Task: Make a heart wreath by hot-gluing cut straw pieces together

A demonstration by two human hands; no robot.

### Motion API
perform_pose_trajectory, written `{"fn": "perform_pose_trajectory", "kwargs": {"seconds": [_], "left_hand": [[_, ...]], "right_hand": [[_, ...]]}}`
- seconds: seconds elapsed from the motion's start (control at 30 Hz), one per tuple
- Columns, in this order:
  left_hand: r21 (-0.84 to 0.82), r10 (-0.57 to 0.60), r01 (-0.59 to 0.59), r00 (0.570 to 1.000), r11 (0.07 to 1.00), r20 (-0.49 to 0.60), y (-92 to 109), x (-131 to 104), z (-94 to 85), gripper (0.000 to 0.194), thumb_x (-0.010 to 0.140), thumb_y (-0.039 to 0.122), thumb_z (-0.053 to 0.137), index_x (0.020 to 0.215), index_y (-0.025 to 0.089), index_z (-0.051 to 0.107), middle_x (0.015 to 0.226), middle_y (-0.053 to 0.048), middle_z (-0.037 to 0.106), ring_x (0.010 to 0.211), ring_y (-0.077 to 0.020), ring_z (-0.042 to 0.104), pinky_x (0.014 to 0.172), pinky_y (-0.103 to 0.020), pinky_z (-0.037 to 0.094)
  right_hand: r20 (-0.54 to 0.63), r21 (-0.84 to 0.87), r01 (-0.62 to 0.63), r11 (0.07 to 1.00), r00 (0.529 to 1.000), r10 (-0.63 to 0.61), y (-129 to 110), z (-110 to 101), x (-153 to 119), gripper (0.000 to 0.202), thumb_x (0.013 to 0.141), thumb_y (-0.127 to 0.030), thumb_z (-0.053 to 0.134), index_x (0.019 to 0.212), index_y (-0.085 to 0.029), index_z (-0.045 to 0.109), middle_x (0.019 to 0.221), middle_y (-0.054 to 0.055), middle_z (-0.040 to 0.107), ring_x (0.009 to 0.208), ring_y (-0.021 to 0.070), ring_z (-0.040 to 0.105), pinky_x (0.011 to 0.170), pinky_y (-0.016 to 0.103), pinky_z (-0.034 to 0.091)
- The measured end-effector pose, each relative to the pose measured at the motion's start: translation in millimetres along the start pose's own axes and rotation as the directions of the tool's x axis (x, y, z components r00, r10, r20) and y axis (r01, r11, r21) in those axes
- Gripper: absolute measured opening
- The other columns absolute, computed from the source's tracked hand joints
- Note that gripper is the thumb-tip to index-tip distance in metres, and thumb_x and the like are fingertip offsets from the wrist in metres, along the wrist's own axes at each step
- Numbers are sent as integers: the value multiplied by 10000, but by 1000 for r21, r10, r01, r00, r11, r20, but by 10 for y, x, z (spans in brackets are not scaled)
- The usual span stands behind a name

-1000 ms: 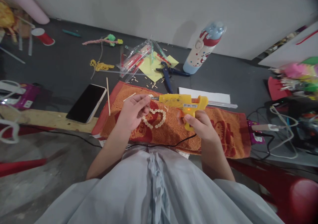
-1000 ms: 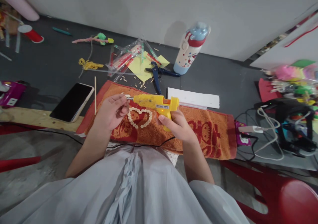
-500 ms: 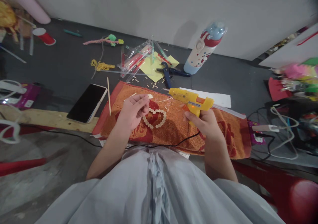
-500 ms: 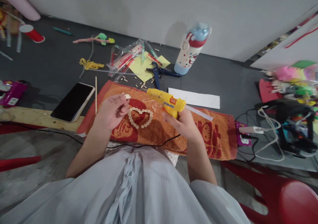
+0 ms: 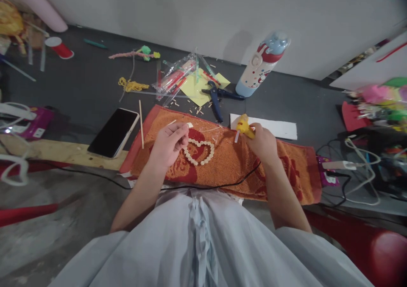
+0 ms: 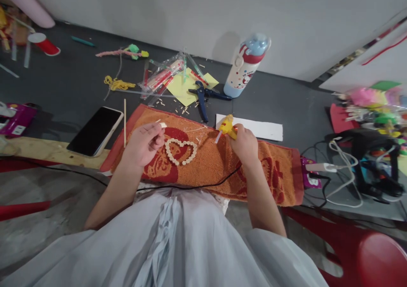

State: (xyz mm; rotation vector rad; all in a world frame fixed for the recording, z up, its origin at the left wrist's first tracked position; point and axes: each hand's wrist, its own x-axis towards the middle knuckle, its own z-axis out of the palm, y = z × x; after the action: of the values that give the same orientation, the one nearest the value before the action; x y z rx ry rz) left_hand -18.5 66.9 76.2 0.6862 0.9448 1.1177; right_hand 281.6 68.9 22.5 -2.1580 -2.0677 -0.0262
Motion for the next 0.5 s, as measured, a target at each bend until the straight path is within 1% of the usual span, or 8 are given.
{"fn": "perform_pose_trajectory", "kwargs": {"seconds": [0.07,0.13,0.2,0.27,0.33,0.4,0.5], "left_hand": [[10,5,-5,1000,1000,1,0,-3,-28,318,643,365,809,590,144,586,523,37,521,447,-10,435,409,-116,294],[9,4,-4,1000,1000,0,5,-6,-55,333,645,375,809,585,143,578,522,38,517,449,-10,435,413,-116,298],[-4,2,-2,1000,1000,-9,15,-11,-79,337,622,376,824,593,143,582,522,38,520,448,-12,439,415,-116,304],[-18,-6,6,1000,1000,-28,29,-20,-102,340,590,374,842,602,143,592,517,40,522,444,-14,439,412,-118,306],[-29,-18,17,998,999,-53,42,-34,-131,349,559,374,857,609,143,600,509,41,524,437,-15,434,405,-120,301],[-36,-20,18,997,999,-70,50,-53,-173,364,540,383,866,606,143,599,501,43,524,433,-17,435,400,-122,299],[-38,-11,8,997,999,-75,50,-90,-258,375,546,395,865,598,141,594,500,44,524,435,-17,442,401,-122,302]], "right_hand": [[18,-31,26,999,1000,-26,-2,-2,-22,426,875,-461,528,1141,-132,578,935,162,712,845,310,641,683,343,413],[42,-48,54,997,998,-52,-17,-58,-41,438,873,-481,528,1137,-136,581,944,161,712,865,309,642,702,347,420],[89,-53,73,996,994,-68,-55,-162,-34,429,864,-484,542,1130,-150,589,902,136,713,845,294,649,700,341,420],[142,-48,89,995,986,-82,-131,-289,20,384,855,-453,563,1113,-171,602,851,98,713,800,269,655,682,327,412],[167,-37,128,991,979,-120,-259,-407,130,306,856,-404,567,1067,-190,626,834,75,716,775,250,655,666,315,397],[170,-15,197,980,967,-192,-437,-485,293,232,875,-359,539,1006,-206,653,846,72,723,791,241,654,653,307,379],[132,-13,268,963,955,-264,-763,-492,601,234,898,-336,490,937,-209,683,884,83,736,809,244,644,631,307,350]]}}
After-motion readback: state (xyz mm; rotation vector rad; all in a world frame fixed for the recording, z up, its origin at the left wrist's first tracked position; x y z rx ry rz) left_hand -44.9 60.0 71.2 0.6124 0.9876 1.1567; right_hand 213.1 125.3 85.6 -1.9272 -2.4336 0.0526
